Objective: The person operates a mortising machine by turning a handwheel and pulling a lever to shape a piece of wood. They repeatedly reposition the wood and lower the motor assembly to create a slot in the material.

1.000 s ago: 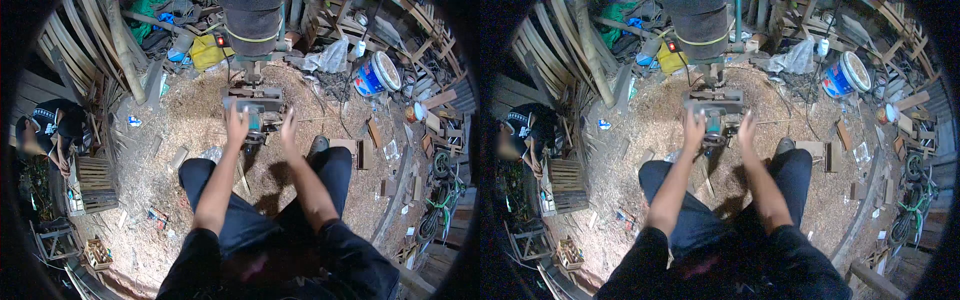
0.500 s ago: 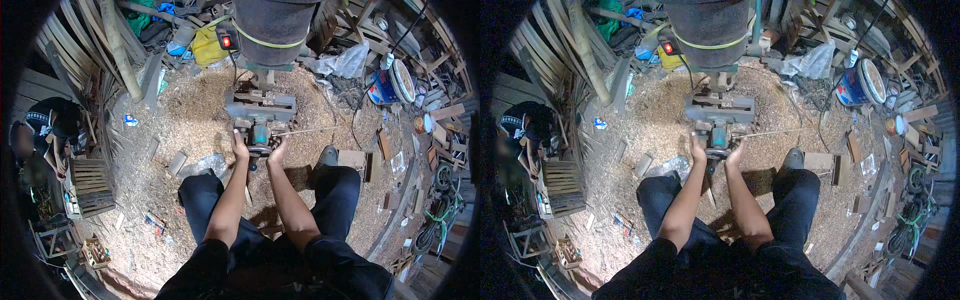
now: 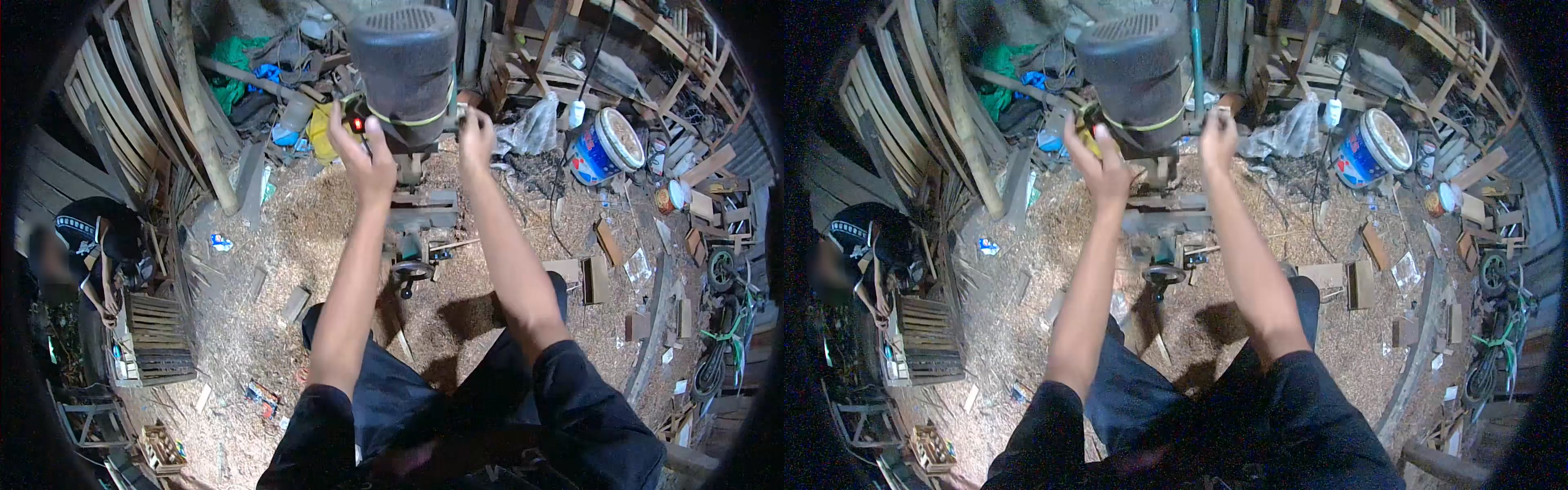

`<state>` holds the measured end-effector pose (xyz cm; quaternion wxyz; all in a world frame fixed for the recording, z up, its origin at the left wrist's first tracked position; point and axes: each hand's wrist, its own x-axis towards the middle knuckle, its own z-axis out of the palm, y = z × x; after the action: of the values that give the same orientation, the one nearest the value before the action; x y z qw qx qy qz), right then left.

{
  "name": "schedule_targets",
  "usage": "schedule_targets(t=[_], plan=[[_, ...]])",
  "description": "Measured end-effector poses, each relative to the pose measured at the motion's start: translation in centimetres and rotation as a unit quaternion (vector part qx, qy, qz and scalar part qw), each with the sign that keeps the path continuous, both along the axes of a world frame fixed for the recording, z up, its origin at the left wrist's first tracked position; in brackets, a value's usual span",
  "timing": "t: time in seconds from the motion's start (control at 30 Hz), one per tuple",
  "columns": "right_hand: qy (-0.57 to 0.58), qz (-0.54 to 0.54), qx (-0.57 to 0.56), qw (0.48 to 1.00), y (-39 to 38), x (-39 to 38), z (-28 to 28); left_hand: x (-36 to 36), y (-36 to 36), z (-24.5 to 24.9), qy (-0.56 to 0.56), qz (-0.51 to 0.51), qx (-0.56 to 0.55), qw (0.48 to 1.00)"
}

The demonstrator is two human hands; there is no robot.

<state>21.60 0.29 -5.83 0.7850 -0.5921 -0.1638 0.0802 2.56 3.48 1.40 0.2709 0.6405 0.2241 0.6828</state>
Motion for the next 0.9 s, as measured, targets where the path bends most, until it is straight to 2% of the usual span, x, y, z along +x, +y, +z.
schedule_targets(t=[0.03, 0.07, 0.1, 0.13, 0.2, 0.23, 0.3, 0.33, 0.37, 0.43, 0.5, 0.57, 0.63, 0.7, 0.73, 0.87, 0.9], plan=[[-0.030, -0.048, -0.007, 0.998, 2.1, 1.3, 1.5, 0.0, 0.6, 2.0, 0.015, 0.057, 0.072, 0.996], [-0.038, -0.048, -0.005, 0.998, 3.5, 2.4, 2.8, 0.3, 1.1, 4.1, 0.027, 0.113, 0.144, 0.983], [-0.082, -0.066, -0.048, 0.993, 4.0, 2.9, 4.4, 0.8, 1.5, 6.5, 0.024, 0.084, 0.167, 0.982], [-0.089, -0.045, -0.076, 0.992, 4.6, 3.6, 5.4, 1.1, 1.7, 8.4, 0.024, 0.053, 0.188, 0.981], [-0.088, 0.006, -0.152, 0.984, 7.3, 7.0, 3.9, 2.5, 2.4, 10.3, 0.034, 0.001, 0.224, 0.974], [-0.119, 0.117, -0.154, 0.974, 8.1, 9.2, 2.3, 3.1, 2.6, 10.5, 0.098, 0.040, 0.238, 0.965], [0.005, 0.164, -0.214, 0.963, 8.6, 9.3, 4.1, 3.8, 2.8, 10.2, 0.061, 0.041, 0.259, 0.963], [0.067, 0.232, -0.131, 0.962, 7.8, 10.0, 4.7, 4.4, 3.0, 10.1, 0.056, 0.032, 0.256, 0.964], [0.002, 0.230, -0.186, 0.955, 11.6, 14.6, 2.5, 4.5, 2.8, 10.2, 0.053, 0.030, 0.251, 0.966], [0.022, 0.230, -0.173, 0.957, 13.4, 15.0, 5.6, 3.9, 2.8, 10.0, 0.059, 0.035, 0.244, 0.967], [-0.017, 0.122, -0.013, 0.992, 11.8, 11.3, 14.3, 4.1, 3.0, 9.8, 0.066, 0.045, 0.242, 0.967], [-0.124, 0.136, -0.196, 0.963, 12.8, 12.7, 21.3, 3.9, 3.3, 9.7, 0.070, 0.043, 0.260, 0.962], [-0.057, 0.090, -0.076, 0.991, 11.6, 10.3, 25.5, 3.6, 3.5, 9.3, 0.083, 0.039, 0.262, 0.961], [-0.022, 0.167, -0.096, 0.981, 9.1, 8.6, 26.7, 3.5, 3.7, 9.1, 0.085, 0.033, 0.277, 0.956], [-0.023, 0.105, -0.108, 0.988, 8.7, 7.1, 26.5, 3.6, 3.7, 8.9, 0.081, 0.036, 0.281, 0.956], [-0.116, -0.017, -0.108, 0.987, 5.7, 4.6, 24.1, 3.4, 3.3, 8.1, 0.084, 0.059, 0.284, 0.953], [-0.114, 0.059, -0.087, 0.988, 2.4, 2.6, 24.2, 3.4, 3.1, 7.8, 0.085, 0.058, 0.277, 0.955]])
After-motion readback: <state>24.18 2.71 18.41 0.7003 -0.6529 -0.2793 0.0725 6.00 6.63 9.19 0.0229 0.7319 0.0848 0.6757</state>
